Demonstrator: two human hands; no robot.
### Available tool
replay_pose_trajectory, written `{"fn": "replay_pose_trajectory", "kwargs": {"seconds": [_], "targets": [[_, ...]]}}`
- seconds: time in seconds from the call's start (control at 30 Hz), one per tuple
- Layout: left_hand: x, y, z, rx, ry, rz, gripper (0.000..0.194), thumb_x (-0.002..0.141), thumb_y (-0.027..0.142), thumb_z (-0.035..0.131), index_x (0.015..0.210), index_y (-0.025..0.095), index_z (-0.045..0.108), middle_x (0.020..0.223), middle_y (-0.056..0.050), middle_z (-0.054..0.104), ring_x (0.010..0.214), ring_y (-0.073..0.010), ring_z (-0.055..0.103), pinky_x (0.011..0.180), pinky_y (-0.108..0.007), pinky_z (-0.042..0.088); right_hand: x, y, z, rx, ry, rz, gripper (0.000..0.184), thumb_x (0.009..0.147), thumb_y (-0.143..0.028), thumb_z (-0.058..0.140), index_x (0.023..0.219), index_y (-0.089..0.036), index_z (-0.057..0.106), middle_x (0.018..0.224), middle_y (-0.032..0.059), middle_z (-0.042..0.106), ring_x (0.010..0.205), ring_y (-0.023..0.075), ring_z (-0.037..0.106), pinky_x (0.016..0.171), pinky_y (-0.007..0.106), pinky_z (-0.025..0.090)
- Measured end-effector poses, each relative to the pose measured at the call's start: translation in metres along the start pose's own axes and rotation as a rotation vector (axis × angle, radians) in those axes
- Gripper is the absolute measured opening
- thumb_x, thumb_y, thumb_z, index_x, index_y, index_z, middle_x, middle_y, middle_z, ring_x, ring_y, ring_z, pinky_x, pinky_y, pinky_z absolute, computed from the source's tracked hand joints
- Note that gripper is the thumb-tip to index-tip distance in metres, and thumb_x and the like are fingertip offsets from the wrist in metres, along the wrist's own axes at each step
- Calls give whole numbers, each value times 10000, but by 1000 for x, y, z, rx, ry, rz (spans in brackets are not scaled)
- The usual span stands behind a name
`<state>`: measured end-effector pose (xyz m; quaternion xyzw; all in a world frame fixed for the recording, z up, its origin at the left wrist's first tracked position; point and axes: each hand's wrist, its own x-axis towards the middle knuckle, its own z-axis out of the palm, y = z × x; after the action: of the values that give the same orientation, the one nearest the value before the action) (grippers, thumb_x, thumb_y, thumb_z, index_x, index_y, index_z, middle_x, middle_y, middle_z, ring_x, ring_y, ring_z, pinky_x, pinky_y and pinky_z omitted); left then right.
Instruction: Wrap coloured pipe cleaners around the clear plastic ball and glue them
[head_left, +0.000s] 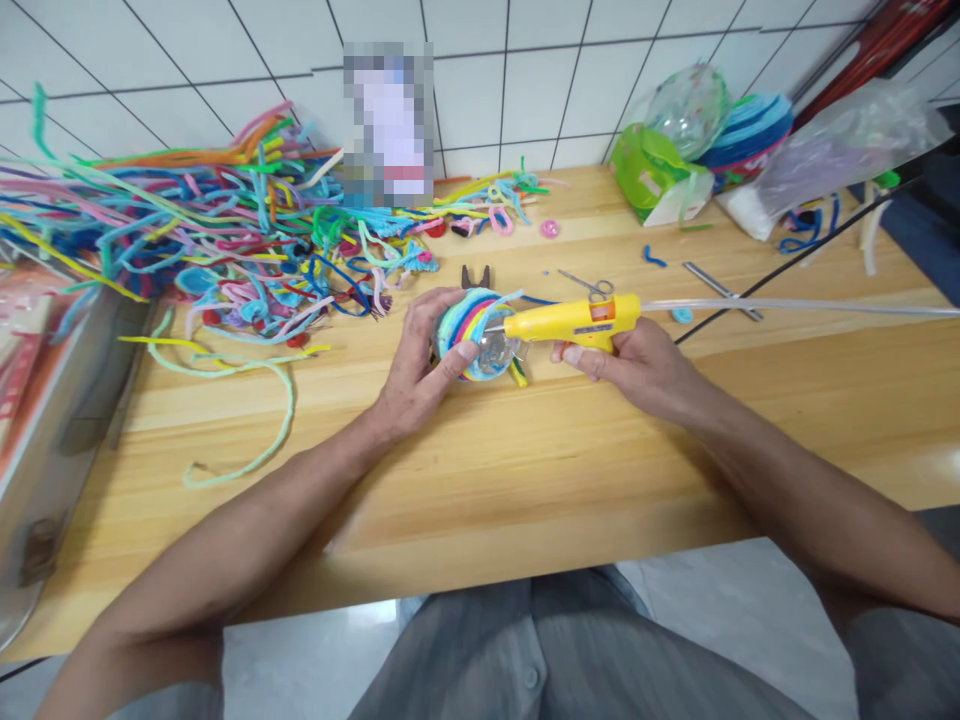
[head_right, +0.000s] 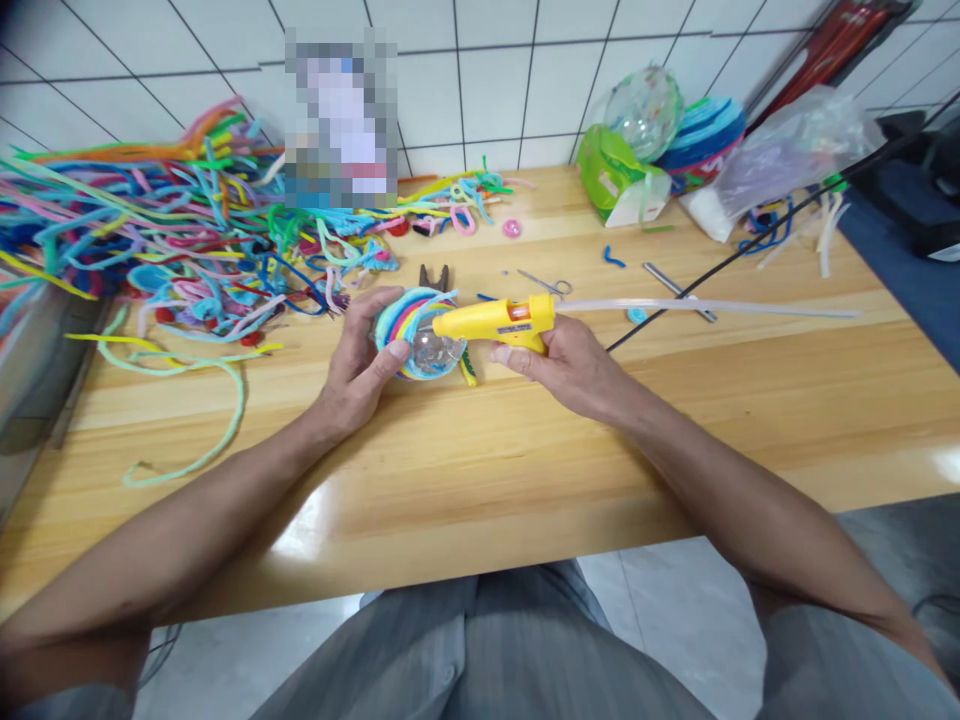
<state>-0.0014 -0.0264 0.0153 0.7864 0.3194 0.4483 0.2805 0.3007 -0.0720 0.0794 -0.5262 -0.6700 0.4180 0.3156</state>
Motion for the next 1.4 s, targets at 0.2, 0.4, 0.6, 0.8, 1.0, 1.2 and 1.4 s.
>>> {"fn": "replay_pose_trajectory", "kwargs": {"seconds": [0.2, 0.4, 0.6, 0.8, 1.0, 1.2, 1.4], "targets": [[0, 0, -1, 11, -8, -1, 551, 1114, 584, 602, 1603, 358, 488, 1606, -108, 559, 1554, -332, 527, 1344, -602, 434, -2, -1, 1, -37, -15, -1, 364, 910, -637, 831, 934, -277, 784, 749, 25, 699, 777, 263, 649, 667, 380, 530], [0, 0, -1, 37, 1, 6, 558, 1105, 604, 612, 1592, 355, 503, 1595, -104, 574, 1546, -335, 529, 1335, -608, 445, -1, 1, 0, -54, 10, -21, 374, 925, -626, 808, 888, -256, 763, 786, 38, 712, 800, 263, 657, 716, 387, 538], [0, -1, -1, 42, 6, 7, 557, 1108, 596, 609, 1596, 350, 498, 1597, -110, 563, 1549, -336, 524, 1339, -604, 442, -3, 3, 1, -58, 6, -13, 333, 940, -582, 812, 902, -254, 764, 784, 27, 705, 796, 253, 652, 710, 376, 538], [0, -3, 0, 33, 7, 31, 594, 1081, 604, 654, 1593, 351, 493, 1592, -113, 555, 1549, -337, 517, 1344, -604, 435, -4, 0, 2, -53, 7, -23, 322, 924, -602, 828, 928, -284, 776, 805, 30, 720, 915, 314, 698, 789, 435, 583], [0, -2, 1, 30, 10, 7, 595, 1079, 637, 638, 1586, 357, 501, 1587, -114, 562, 1546, -335, 520, 1344, -604, 433, -4, 2, 0, -85, 36, -31, 343, 946, -586, 814, 884, -255, 746, 752, 19, 681, 803, 259, 646, 723, 385, 539], [0, -2, -1, 46, 3, 14, 588, 1089, 601, 644, 1592, 337, 492, 1594, -114, 559, 1547, -338, 527, 1340, -600, 439, -3, 7, 1, -83, 16, -69, 321, 960, -568, 800, 918, -255, 742, 741, 8, 670, 794, 255, 651, 737, 388, 553], [0, -2, 1, 39, 15, 6, 586, 1087, 623, 633, 1584, 345, 497, 1585, -109, 573, 1544, -337, 538, 1337, -586, 445, -3, 9, 2, -83, 16, -115, 304, 970, -548, 794, 909, -257, 733, 779, 19, 686, 890, 282, 686, 814, 414, 571]]}}
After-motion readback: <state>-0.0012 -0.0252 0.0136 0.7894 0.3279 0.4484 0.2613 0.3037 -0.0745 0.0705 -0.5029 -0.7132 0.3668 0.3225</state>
